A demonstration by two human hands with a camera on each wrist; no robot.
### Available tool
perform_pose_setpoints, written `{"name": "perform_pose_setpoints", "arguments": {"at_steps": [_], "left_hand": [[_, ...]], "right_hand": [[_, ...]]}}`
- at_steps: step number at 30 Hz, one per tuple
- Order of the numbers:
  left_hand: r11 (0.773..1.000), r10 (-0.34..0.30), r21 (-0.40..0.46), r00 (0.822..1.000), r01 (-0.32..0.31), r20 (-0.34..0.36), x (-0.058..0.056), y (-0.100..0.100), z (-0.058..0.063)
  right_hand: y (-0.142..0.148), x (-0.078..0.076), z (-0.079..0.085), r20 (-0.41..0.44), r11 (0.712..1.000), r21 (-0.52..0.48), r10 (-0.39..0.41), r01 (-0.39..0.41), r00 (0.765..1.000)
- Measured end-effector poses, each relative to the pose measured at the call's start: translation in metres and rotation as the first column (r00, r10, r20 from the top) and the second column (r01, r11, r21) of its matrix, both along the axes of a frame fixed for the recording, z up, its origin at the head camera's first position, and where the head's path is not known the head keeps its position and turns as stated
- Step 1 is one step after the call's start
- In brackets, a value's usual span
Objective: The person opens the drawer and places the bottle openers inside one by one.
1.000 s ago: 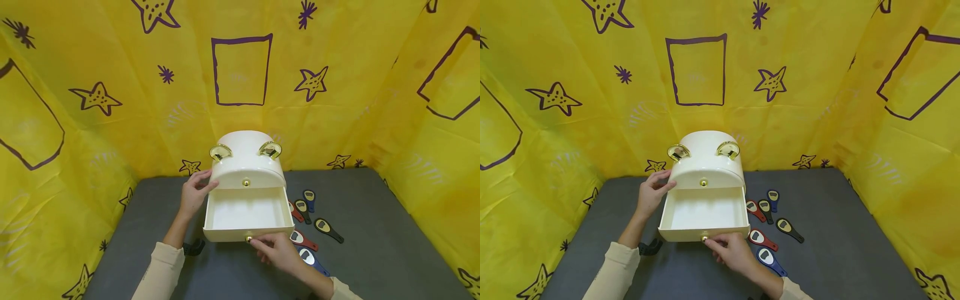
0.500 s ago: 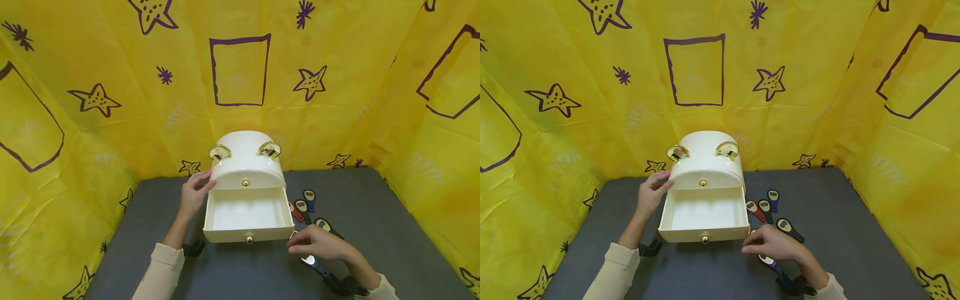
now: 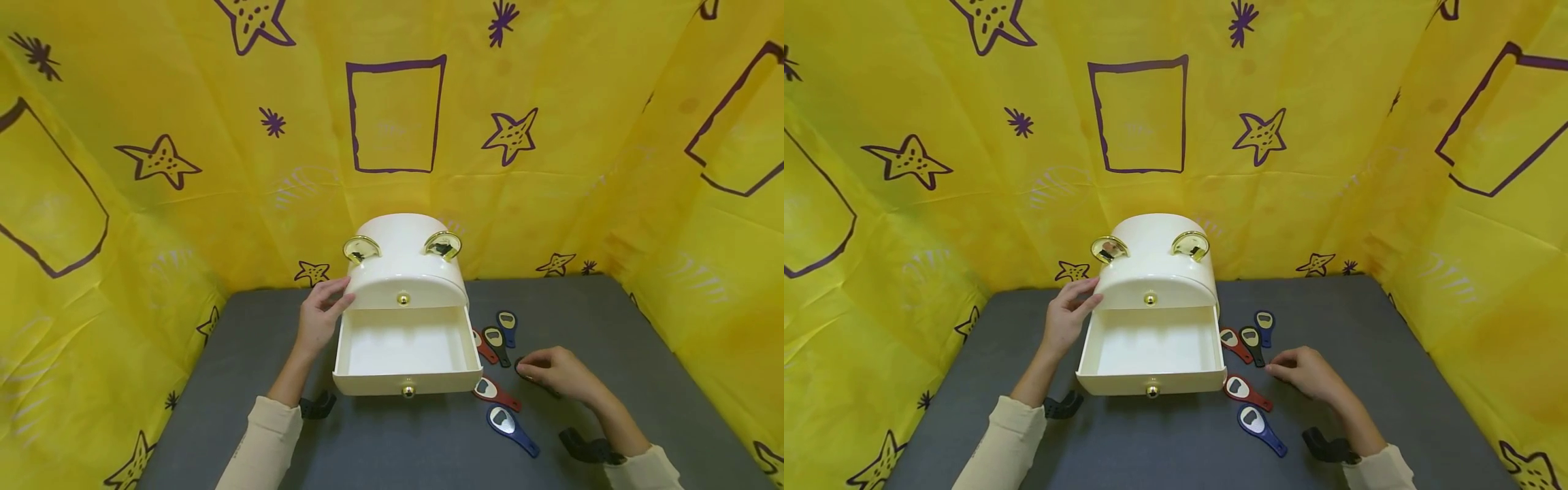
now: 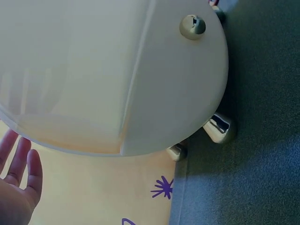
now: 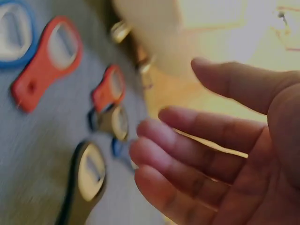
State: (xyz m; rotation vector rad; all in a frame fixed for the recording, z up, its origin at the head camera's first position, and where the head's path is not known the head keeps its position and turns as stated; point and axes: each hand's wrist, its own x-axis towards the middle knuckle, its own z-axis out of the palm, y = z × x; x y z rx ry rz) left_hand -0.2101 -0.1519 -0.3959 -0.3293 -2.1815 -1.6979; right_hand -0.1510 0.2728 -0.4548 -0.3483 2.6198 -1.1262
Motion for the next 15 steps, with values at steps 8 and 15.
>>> {"name": "perform_pose_setpoints", "arguments": {"at_steps": [8,15], "left_hand": [[1.0,-0.017,0.009,1.0,0.017,-0.02,-0.001,0.0,0.0],[1.0,-0.019,0.011,1.0,0.019,-0.006,-0.005,-0.002,-0.005]], "right_hand": [[0.02,-0.001,-0.022,-0.141,0.962,0.211,-0.147,0.175,0.979],[0.029,-0.001,-0.039,-0.167,0.918,0.331,-0.172,0.22,0.971]]}}
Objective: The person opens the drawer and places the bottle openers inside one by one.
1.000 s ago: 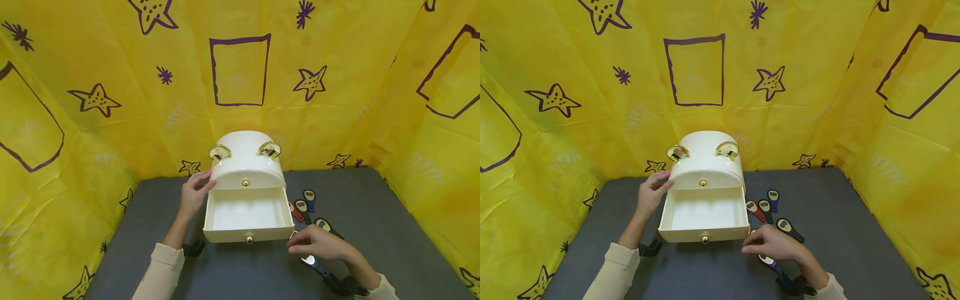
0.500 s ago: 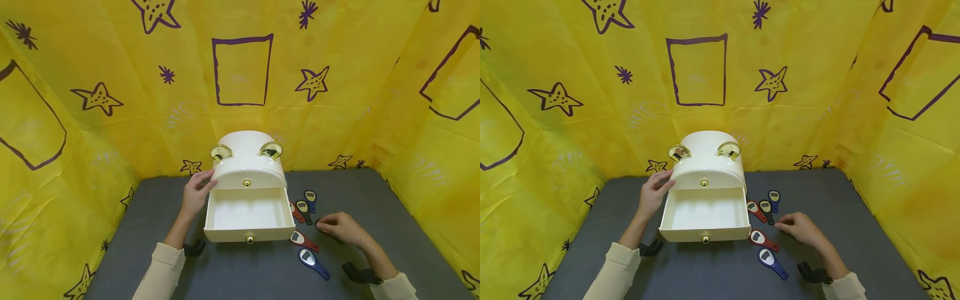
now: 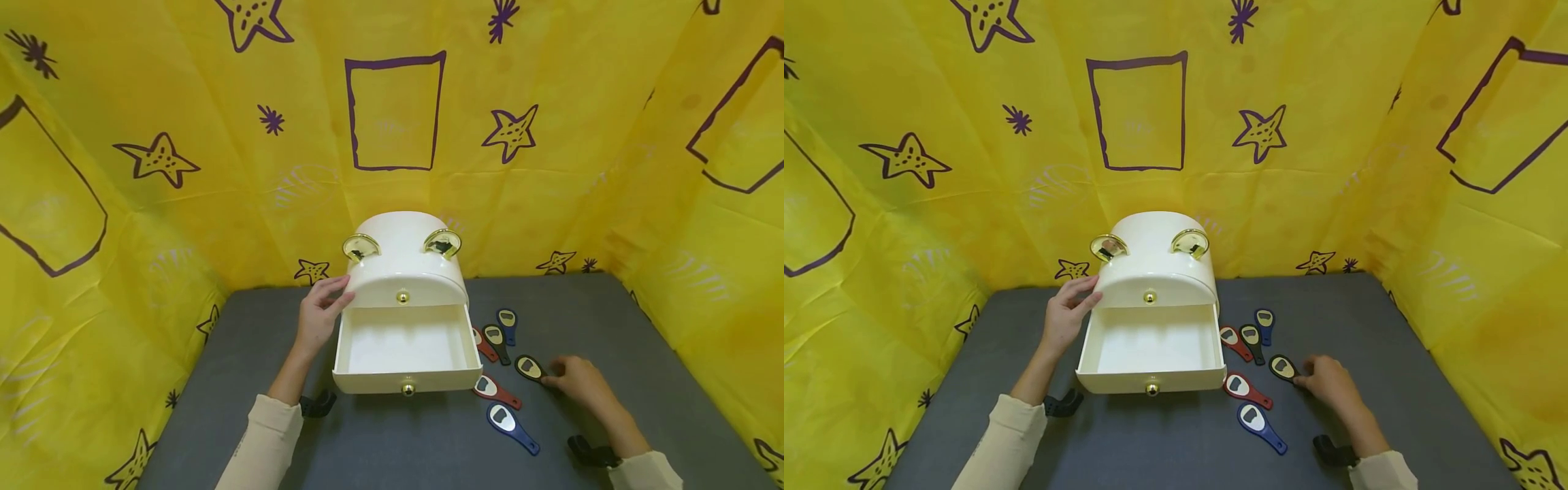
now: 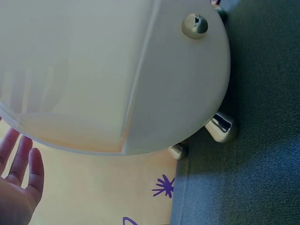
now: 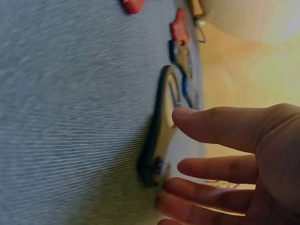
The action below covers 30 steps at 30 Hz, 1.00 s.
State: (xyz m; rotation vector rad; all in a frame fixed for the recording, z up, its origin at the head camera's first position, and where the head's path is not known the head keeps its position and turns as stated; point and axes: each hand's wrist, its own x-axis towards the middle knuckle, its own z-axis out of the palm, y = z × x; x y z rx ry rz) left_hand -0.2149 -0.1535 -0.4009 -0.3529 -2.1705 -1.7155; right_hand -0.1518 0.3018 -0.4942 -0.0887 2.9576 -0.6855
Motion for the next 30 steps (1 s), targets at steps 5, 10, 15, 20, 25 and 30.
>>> {"name": "perform_pose_setpoints", "arguments": {"at_steps": [5,10,15,20,25,30], "left_hand": [[1.0,0.005,0.02,1.0,-0.005,-0.006,-0.014,-0.005,-0.017],[0.999,0.02,0.025,0.999,-0.019,-0.025,-0.018,-0.007,-0.026],[0.999,0.03,0.021,0.999,-0.029,-0.034,-0.017,-0.007,-0.028],[0.999,0.015,0.029,1.0,-0.014,-0.017,-0.011,-0.005,-0.02],[1.0,0.006,0.012,1.0,-0.007,0.013,0.004,0.0,0.002],[1.0,0.002,0.011,1.0,-0.002,0.001,0.006,0.001,0.005]], "right_hand": [[-0.001,0.0,-0.006,-0.021,1.0,0.023,-0.002,0.003,1.0],[-0.005,0.0,-0.01,-0.034,1.0,0.024,-0.003,0.004,0.999],[-0.01,0.002,-0.013,-0.063,1.0,0.007,-0.003,0.003,0.998],[-0.015,0.004,-0.013,-0.07,1.0,-0.007,-0.002,0.001,0.998],[-0.016,0.005,-0.014,-0.069,1.0,-0.018,-0.005,0.004,0.998],[-0.014,0.004,-0.015,-0.066,0.999,-0.032,-0.028,0.026,0.997]]}}
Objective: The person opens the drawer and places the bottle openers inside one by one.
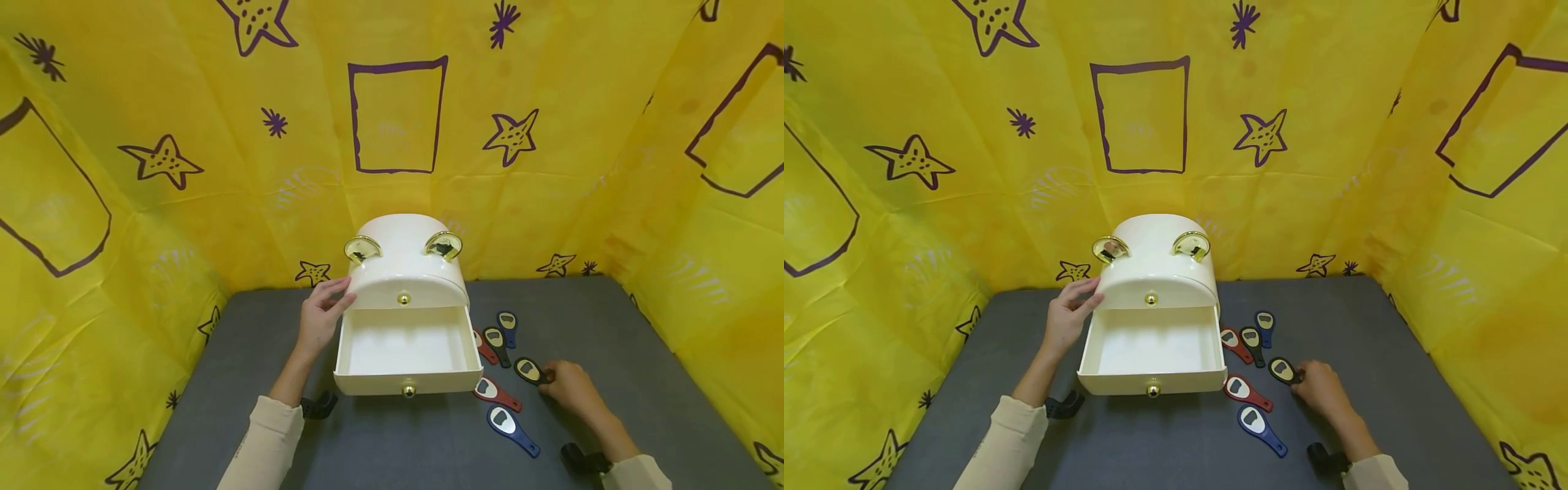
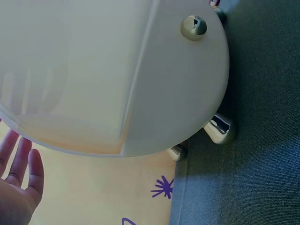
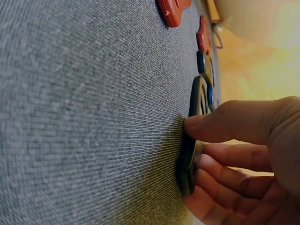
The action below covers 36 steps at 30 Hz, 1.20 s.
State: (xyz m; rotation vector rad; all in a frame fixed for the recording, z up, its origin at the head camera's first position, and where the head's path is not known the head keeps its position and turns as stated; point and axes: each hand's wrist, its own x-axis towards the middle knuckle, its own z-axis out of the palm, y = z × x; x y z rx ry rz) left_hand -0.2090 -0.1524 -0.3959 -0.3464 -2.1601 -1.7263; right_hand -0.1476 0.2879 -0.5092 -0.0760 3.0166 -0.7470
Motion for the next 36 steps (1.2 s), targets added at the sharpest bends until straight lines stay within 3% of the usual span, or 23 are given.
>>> {"name": "perform_pose_setpoints", "arguments": {"at_steps": [8,16,22,29,36], "left_hand": [[1.0,0.008,-0.007,1.0,-0.008,0.007,-0.002,0.0,-0.003],[0.999,0.019,0.041,1.0,-0.019,-0.003,-0.018,-0.005,-0.027],[0.999,0.015,0.045,1.0,-0.014,-0.026,-0.02,-0.007,-0.031],[0.999,0.021,0.042,1.0,-0.021,0.006,-0.018,-0.005,-0.028],[1.0,0.017,0.021,1.0,-0.017,-0.006,-0.002,0.0,-0.003]], "right_hand": [[0.001,0.0,-0.001,0.011,0.999,-0.034,-0.028,0.029,1.0],[0.003,0.002,-0.003,0.032,0.994,-0.088,-0.06,0.062,0.998],[0.005,0.002,0.003,0.036,0.987,-0.141,-0.079,0.083,0.996],[0.004,0.003,0.013,0.03,0.976,-0.199,-0.084,0.088,0.996],[-0.001,0.001,0.032,0.034,0.958,-0.275,-0.079,0.085,0.996]]}}
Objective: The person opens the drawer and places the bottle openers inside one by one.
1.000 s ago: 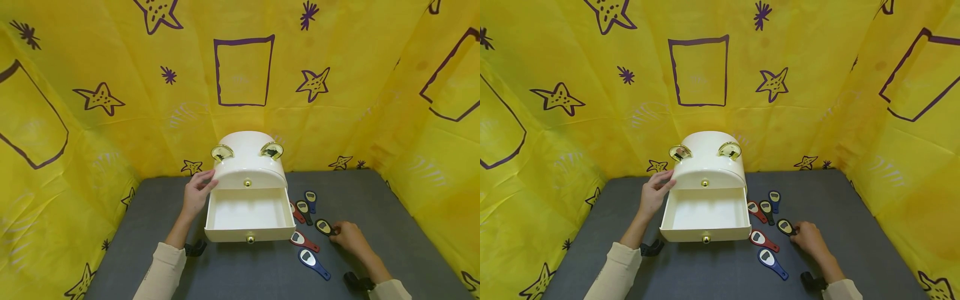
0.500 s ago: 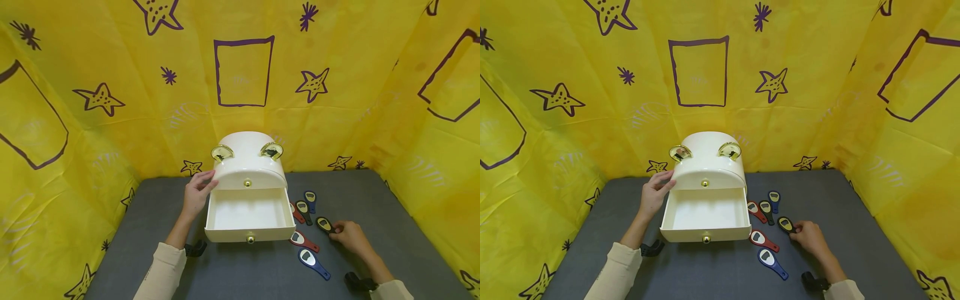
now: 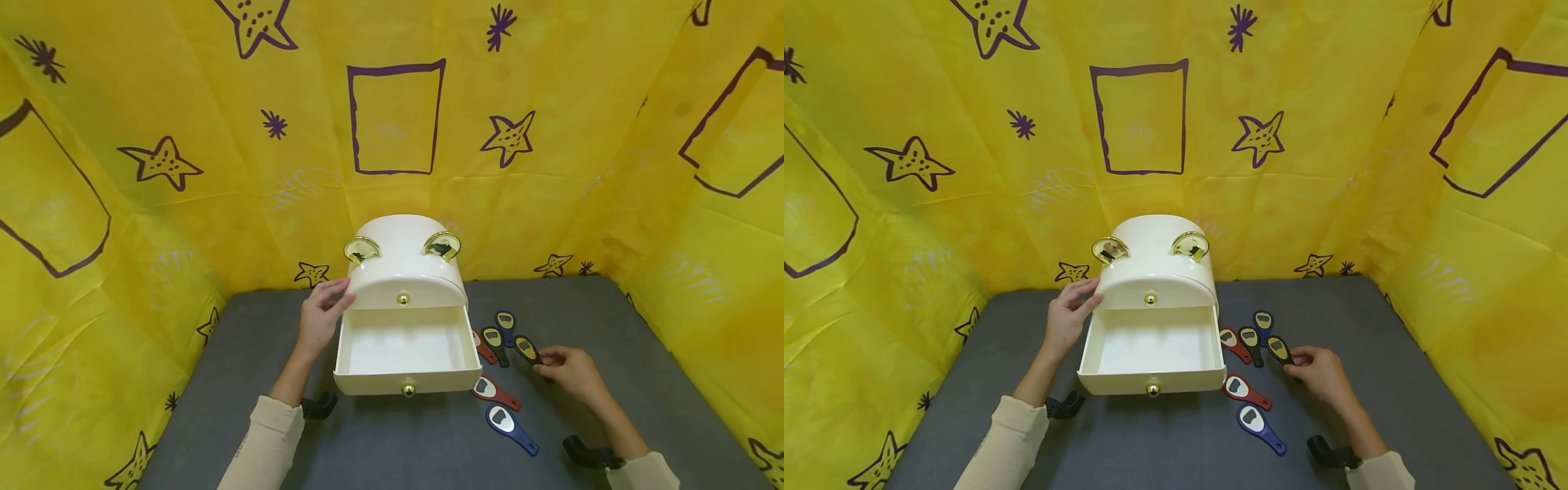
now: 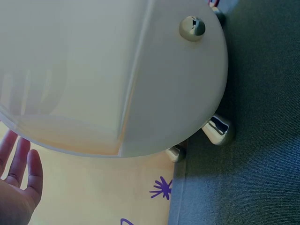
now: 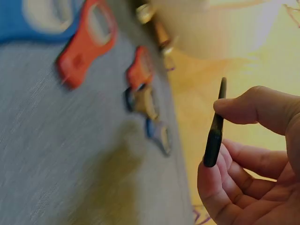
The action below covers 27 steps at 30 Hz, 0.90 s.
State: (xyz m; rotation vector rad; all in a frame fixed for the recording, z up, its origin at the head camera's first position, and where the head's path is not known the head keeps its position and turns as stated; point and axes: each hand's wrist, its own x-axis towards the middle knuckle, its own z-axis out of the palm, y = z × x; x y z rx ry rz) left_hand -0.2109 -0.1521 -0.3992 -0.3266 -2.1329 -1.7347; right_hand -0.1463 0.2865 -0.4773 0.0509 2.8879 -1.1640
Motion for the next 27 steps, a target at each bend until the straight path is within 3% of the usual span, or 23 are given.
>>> {"name": "perform_pose_setpoints", "arguments": {"at_steps": [7,14,16,23,27], "left_hand": [[1.0,-0.003,-0.021,1.0,0.003,-0.01,0.001,0.0,0.001],[1.0,0.016,0.01,1.0,-0.016,0.0,-0.018,-0.005,-0.024],[1.0,0.013,0.018,1.0,-0.013,-0.003,-0.019,-0.006,-0.026],[1.0,-0.014,-0.01,1.0,0.015,0.014,-0.002,0.0,0.0],[1.0,-0.009,-0.015,1.0,0.009,0.005,0.0,0.0,0.001]], "right_hand": [[-0.009,-0.002,0.023,0.005,0.989,-0.143,-0.049,0.049,0.999],[-0.02,-0.005,0.047,-0.034,0.98,-0.184,-0.085,0.077,0.996],[-0.024,-0.006,0.054,-0.042,0.978,-0.198,-0.082,0.072,0.996],[-0.037,-0.016,0.078,-0.06,0.968,-0.247,-0.057,0.04,0.997],[-0.048,-0.02,0.091,-0.117,0.965,-0.261,-0.042,0.01,0.992]]}}
